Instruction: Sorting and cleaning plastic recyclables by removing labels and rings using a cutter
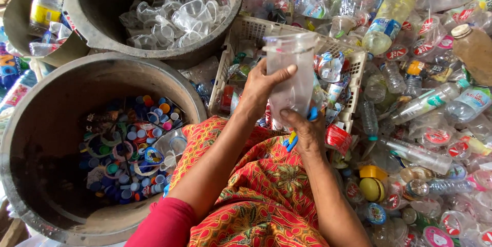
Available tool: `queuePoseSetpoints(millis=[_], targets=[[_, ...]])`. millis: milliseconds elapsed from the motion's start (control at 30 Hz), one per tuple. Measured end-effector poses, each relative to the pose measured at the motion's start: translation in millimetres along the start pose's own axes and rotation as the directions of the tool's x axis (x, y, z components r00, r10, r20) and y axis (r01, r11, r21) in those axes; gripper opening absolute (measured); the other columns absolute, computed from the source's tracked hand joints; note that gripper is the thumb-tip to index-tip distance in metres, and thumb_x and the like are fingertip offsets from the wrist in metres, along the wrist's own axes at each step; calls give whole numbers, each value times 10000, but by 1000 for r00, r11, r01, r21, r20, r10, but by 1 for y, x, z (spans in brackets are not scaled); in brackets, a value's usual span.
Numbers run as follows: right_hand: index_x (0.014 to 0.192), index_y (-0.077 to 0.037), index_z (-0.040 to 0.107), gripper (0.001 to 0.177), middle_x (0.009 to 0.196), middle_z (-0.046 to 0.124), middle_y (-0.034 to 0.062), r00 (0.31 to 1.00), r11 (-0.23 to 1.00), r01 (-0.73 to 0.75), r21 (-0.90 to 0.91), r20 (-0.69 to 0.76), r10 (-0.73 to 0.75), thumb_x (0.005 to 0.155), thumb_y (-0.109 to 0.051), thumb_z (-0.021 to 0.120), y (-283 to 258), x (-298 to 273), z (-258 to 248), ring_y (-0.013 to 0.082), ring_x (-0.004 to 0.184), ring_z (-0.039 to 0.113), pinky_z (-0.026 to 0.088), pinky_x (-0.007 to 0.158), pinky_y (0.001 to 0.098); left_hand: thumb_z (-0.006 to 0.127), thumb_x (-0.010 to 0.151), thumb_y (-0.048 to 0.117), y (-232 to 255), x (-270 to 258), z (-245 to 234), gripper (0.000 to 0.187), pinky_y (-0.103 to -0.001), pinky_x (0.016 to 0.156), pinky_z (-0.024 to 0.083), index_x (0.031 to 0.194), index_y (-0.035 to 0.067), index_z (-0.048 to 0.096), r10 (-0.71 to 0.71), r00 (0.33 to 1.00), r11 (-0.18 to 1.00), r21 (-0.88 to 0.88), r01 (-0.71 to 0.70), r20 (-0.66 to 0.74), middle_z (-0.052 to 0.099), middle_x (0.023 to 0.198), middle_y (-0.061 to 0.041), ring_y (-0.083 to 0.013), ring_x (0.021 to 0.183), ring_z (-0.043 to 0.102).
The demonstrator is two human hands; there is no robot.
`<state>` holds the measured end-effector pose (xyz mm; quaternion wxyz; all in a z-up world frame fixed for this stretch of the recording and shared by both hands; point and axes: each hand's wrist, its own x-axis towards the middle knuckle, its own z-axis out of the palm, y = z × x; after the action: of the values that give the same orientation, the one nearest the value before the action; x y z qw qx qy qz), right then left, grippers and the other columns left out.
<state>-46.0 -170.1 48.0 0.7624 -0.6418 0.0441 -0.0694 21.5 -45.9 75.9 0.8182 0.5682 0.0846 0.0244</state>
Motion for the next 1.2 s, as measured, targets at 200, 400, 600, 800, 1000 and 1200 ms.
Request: queuePoseSetpoints(millis=[200, 400, 600, 800, 1000, 1200], targets=[[887, 36, 599, 405, 470, 570, 122, 991, 985, -72, -154, 102, 89, 744, -229, 871, 23, -5, -9, 219, 331, 572, 449, 379, 340, 909, 621, 536, 5, 9, -13, 655, -390, 842, 545, 1089, 125, 703, 74, 996, 958, 274, -86, 55, 714, 904, -155, -272, 923, 704], [1206, -67, 743, 280, 1116, 753, 174, 806, 561, 544, -624, 203, -556, 988, -225, 817, -50, 28, -47, 230, 738, 643, 477, 670, 366, 840, 705, 537, 23, -20, -30, 890, -537, 994, 525, 1450, 193, 495, 227, 961, 732, 622, -276, 160, 724, 1157, -229, -459, 1161, 660], [1129, -131, 780, 313, 772, 749, 40, 887, 680, 421, -600, 429, -171, 837, -230, 836, -84, 65, -43, 130, 657, 705, 566, 678, 290, 833, 761, 368, -10, -11, -34, 827, -531, 933, 547, 1471, 145, 470, 389, 790, 307, 741, -597, 475, 697, 1238, -187, -397, 1157, 665], [1173, 61, 705, 453, 857, 732, 198, 910, 830, 115, -547, 393, 134, 798, -173, 806, -57, 81, -40, 140, 507, 579, 541, 493, 288, 834, 714, 424, -42, -2, -39, 863, -496, 892, 568, 1437, 124, 469, 368, 741, 183, 738, -649, 561, 691, 1269, -162, -374, 1079, 704], [686, -82, 678, 391, 592, 563, 21, 904, 695, 209, -688, 407, 131, 891, -388, 807, -26, 92, -40, 144, 585, 532, 410, 552, 310, 889, 702, 396, -51, -15, -37, 900, -472, 877, 576, 1435, 47, 501, 357, 724, 80, 753, -653, 590, 711, 1235, -160, -354, 1068, 714], [816, -134, 754, 286, 642, 540, -20, 978, 864, 137, -485, 203, -41, 932, -396, 764, -41, 61, -21, 84, 622, 540, 440, 548, 241, 809, 836, 478, 4, -10, -45, 878, -518, 1128, 416, 1573, 255, 387, 132, 830, 64, 831, -553, 542, 563, 1508, -83, -328, 1380, 531]])
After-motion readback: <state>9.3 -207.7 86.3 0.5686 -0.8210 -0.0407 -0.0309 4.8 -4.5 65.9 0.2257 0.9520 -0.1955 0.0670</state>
